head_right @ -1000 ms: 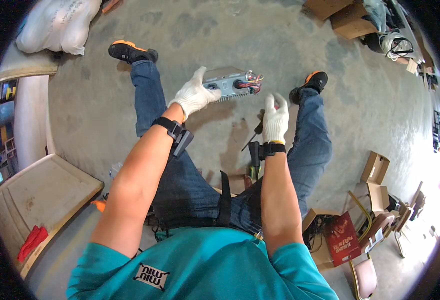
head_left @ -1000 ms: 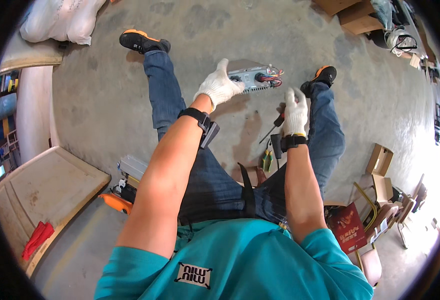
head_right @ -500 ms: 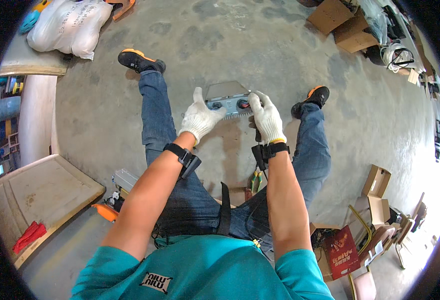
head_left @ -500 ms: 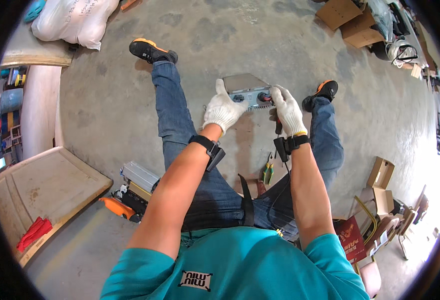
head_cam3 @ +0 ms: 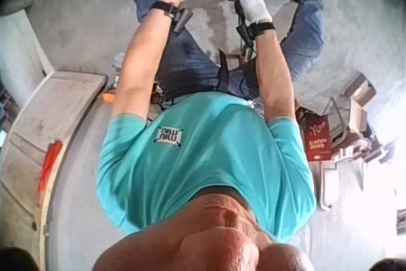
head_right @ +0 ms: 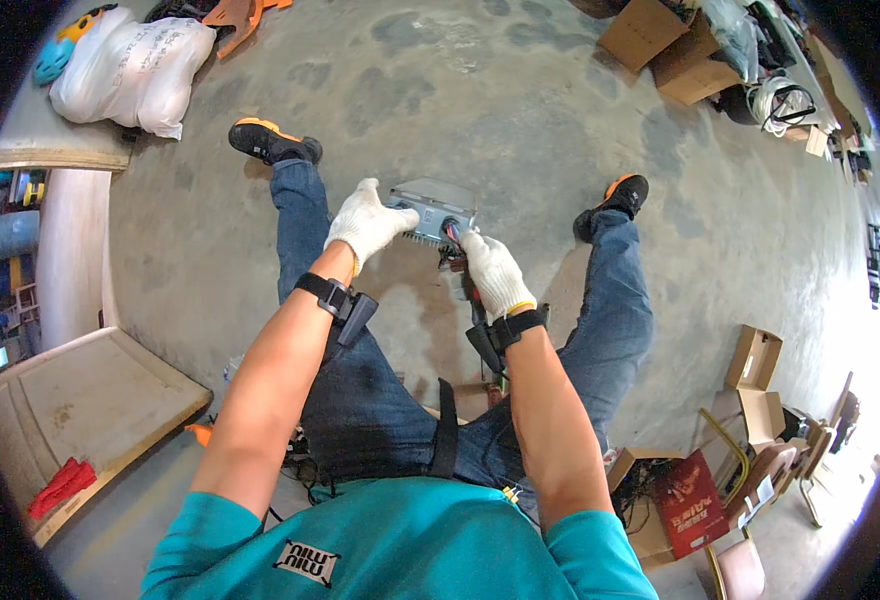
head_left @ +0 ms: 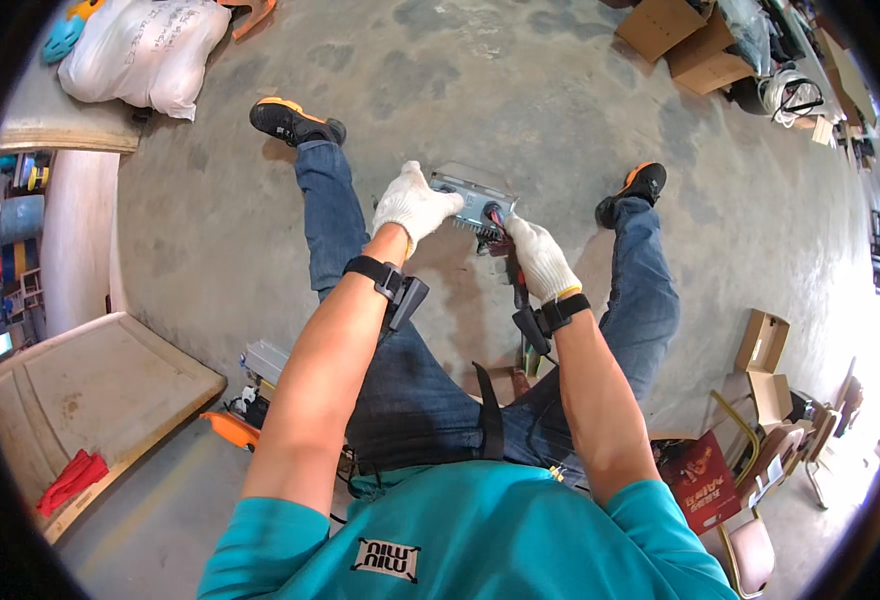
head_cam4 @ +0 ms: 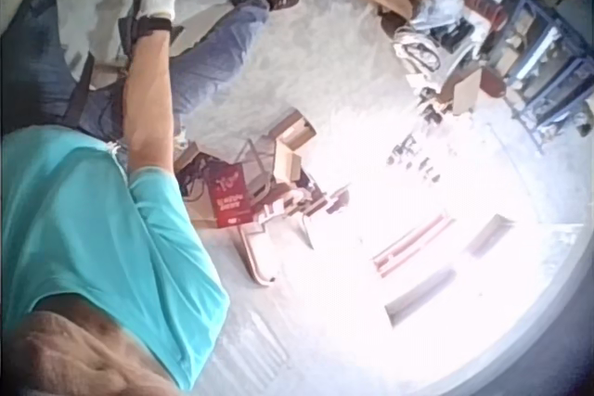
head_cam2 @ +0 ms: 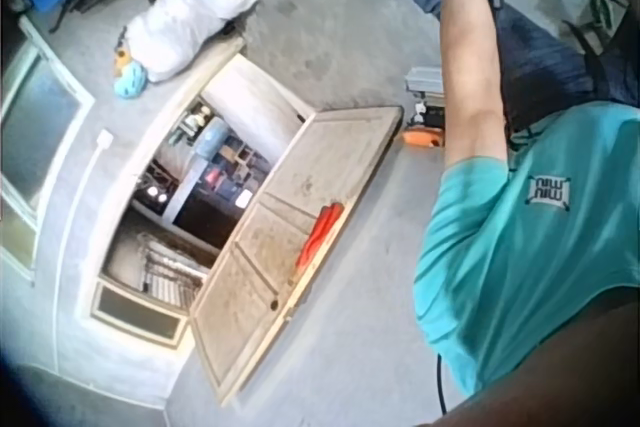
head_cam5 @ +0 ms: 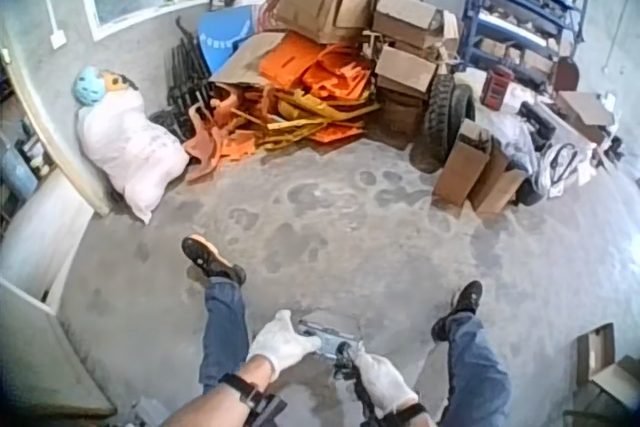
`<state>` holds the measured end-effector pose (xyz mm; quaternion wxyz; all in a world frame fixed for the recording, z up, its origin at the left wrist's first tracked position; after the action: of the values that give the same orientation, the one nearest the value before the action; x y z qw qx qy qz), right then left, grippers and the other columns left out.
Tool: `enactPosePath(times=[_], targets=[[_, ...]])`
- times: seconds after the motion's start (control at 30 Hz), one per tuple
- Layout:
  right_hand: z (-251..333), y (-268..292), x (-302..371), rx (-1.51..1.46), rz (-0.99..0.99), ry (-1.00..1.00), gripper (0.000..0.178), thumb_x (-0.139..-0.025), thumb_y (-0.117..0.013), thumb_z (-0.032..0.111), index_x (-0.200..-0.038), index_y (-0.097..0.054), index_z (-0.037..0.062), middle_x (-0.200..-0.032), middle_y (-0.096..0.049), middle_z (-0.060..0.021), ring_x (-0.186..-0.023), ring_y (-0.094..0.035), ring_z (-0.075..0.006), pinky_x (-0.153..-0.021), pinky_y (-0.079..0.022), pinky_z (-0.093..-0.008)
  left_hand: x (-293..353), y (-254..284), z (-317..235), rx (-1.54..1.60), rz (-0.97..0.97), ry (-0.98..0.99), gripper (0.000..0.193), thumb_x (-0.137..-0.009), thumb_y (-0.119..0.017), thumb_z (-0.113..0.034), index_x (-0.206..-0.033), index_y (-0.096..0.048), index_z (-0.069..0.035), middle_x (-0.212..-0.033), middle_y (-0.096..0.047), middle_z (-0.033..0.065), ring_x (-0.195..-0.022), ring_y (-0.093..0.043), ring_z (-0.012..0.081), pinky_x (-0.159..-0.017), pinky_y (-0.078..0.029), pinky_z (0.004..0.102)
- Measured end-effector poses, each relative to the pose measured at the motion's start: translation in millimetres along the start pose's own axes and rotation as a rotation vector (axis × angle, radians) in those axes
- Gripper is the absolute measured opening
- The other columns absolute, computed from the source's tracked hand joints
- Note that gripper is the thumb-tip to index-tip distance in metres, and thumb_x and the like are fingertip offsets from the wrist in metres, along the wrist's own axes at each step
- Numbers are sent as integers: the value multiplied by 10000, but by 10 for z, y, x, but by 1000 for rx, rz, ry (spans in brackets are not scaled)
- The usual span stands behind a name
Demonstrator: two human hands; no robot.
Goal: Unscrewing and disassembling a metal housing of an electronic controller to inspect internal circuitry.
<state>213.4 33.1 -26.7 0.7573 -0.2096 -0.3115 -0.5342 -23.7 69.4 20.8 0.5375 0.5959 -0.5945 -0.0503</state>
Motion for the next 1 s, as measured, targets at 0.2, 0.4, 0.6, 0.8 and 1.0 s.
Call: enactPosePath(times=[0.2,0.4,0.6,0.8,1.0], targets=[[-26,-128,-53,-56,14,-69,520,-1092,-525,463,-1123,-784,12,-927,-756,-83,-691,-585,-147,-610,-476,-348,-73,13,83,138,86,5,840,-772,-839,-358,-1454,-629,86,-1048,-787,188,-870,-777,251,-835,-605,374],[-115,-321,-47,-200,115,-25,480,-1082,-563,444,-1108,-777,15,-956,-762,-76,-707,-614,-145,-629,-530,-329,-41,161,-284,-85,-51,-277,581,-791,-794,-352,-1257,-769,-6,-1152,-802,205,-1097,-773,342,-953,-591,437],[-281,-860,217,-722,143,-236,444,-1109,-568,439,-1201,-709,28,-983,-777,-158,-731,-720,-249,-601,-579,-421,132,269,-832,-505,84,-495,417,-848,-759,-291,-1242,-790,-158,-1152,-801,202,-1122,-764,389,-971,-596,496],[-219,-1376,314,-763,72,-389,457,-1138,-514,456,-1089,-703,42,-866,-726,-125,-641,-679,-260,-601,-593,-418,386,113,-1049,-815,85,-787,209,-914,-681,-173,-1074,-806,-124,-1067,-822,173,-1014,-802,395,-871,-637,505],[-30,-1226,282,-593,151,-217,354,-1096,-538,332,-1052,-715,28,-845,-697,-99,-648,-643,-231,-571,-527,-378,422,-134,-1063,-850,15,-1011,123,-965,-654,-187,-1010,-751,-126,-957,-791,135,-946,-777,376,-841,-621,497]])
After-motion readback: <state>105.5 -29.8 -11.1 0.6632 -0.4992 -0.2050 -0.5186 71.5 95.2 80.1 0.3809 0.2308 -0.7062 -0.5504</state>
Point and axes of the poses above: each hand's wrist, its own x-axis away from the middle knuckle, its own y-axis out of the back of the hand, z = x × y, the point moved 5 cm from there along -x, towards the middle knuckle
